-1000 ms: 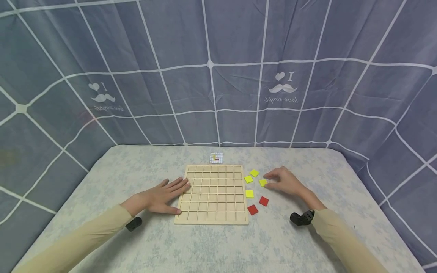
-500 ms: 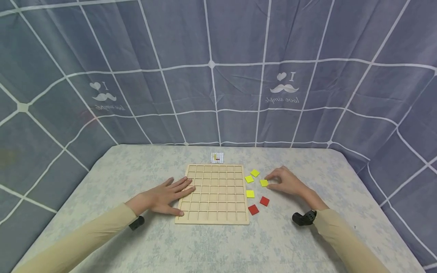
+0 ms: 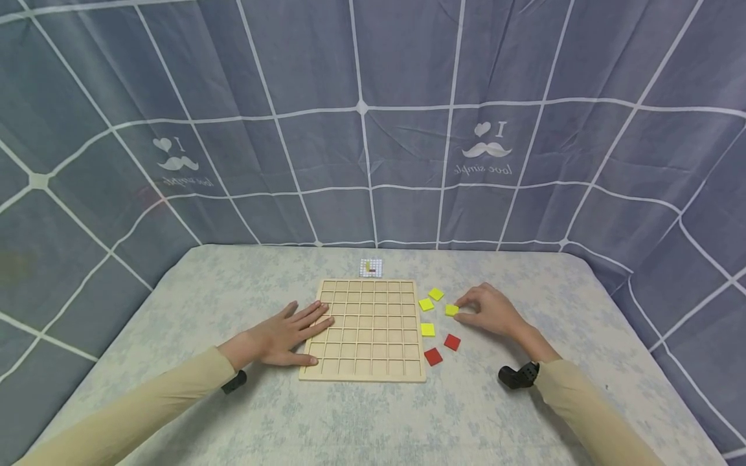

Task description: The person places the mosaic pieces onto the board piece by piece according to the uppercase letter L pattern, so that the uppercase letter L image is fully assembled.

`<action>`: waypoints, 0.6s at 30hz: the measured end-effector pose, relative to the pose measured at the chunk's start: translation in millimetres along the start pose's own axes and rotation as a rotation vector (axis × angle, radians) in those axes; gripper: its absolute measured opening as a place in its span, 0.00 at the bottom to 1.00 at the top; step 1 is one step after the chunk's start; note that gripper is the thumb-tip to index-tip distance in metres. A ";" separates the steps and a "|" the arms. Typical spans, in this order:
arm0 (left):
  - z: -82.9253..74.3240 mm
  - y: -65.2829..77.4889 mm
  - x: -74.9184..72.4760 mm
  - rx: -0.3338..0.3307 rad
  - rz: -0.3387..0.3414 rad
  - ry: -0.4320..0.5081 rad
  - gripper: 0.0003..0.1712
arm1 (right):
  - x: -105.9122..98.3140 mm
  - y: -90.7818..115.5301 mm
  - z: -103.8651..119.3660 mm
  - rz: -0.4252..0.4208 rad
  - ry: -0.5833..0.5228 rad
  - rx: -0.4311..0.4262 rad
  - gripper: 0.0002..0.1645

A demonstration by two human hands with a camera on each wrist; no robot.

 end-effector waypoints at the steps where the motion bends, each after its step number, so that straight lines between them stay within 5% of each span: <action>1: 0.1 -0.2 0.1 0.004 -0.007 0.000 0.47 | -0.2 0.0 0.1 -0.006 0.012 0.002 0.16; 18: 0.6 1.5 2.4 0.025 -0.024 0.014 0.46 | -9.5 -14.2 13.4 -0.093 0.008 0.069 0.17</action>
Point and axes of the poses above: each hand's wrist, its own y-axis away from the middle knuckle, its own x-axis out of the palm, z = x × y, the point moved 6 cm from there along -y, towards the middle knuckle, and after that the axes turned 9 degrees about -x, right-handed, at the moved point
